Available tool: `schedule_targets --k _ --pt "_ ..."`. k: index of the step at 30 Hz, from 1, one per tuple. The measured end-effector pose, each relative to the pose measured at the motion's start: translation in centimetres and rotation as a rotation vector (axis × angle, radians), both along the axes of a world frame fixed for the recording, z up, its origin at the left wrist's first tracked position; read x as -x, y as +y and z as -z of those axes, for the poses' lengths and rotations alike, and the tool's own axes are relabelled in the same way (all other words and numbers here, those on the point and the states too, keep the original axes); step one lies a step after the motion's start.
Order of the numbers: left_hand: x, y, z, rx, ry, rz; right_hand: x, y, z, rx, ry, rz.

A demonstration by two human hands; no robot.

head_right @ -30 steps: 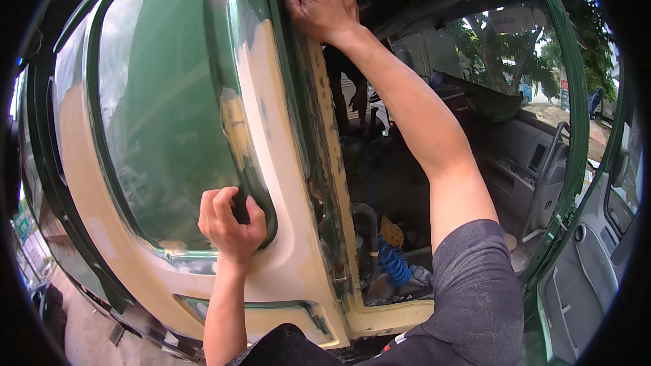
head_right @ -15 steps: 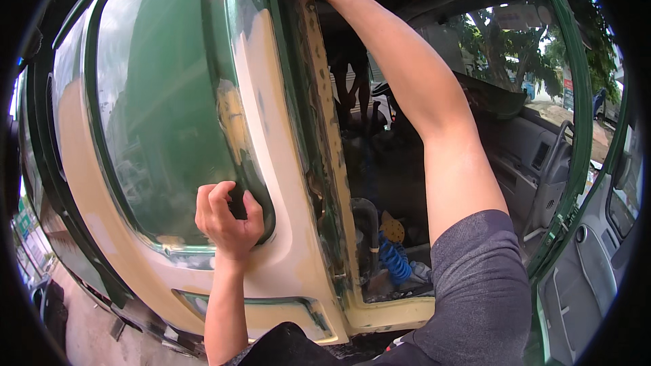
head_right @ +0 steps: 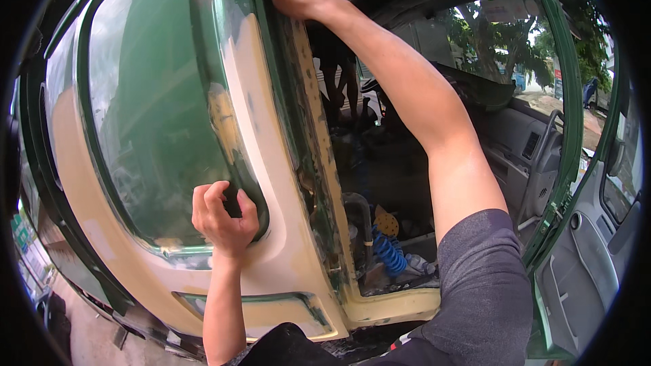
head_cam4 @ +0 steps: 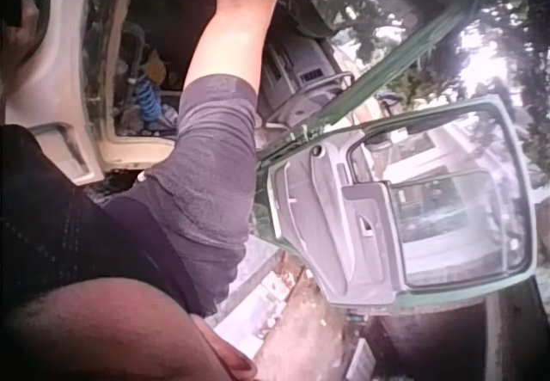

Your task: The person rubs the side of a green truck with a sanding block and wipes the surface with a blue cloth after dipping it into a bucket of water.

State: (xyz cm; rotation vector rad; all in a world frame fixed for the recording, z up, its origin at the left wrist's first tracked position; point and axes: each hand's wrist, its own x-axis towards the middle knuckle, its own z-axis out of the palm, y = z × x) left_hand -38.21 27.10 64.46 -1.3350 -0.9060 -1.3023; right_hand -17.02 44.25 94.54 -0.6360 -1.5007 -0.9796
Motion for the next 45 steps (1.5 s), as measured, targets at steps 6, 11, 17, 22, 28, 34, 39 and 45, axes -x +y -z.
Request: schedule_targets --k 6,11,17,22,28,34,39,45 --pt "0.3 0.4 0.2 -0.012 -0.003 0.006 1.1 0.2 8.5 -0.037 -0.007 0.036" --pt "-0.9 1.4 0.0 -0.015 -0.014 0.039 -0.3 -0.7 0.2 -0.012 0.061 0.048" --pt "0.3 0.4 0.1 -0.011 -0.001 -0.010 -0.9 -1.6 13.4 0.127 -0.135 0.040" --pt "-1.2 1.3 -0.1 -0.029 0.016 0.044 -0.5 -1.4 -0.2 0.263 0.035 -0.100" --pt "-0.2 0.2 0.1 -0.013 0.030 -0.027 0.0 0.9 8.3 -0.198 -0.003 -0.011" --pt "-0.4 0.4 -0.2 -0.027 0.028 -0.013 0.1 -1.4 8.8 -0.037 -0.020 0.031" --pt "-1.0 0.8 -0.2 -0.027 0.016 0.001 -0.6 -1.7 4.3 -0.078 0.019 0.086" --pt "0.0 0.2 0.3 -0.008 0.010 -0.015 -0.5 -1.8 16.7 0.050 -0.070 0.046"
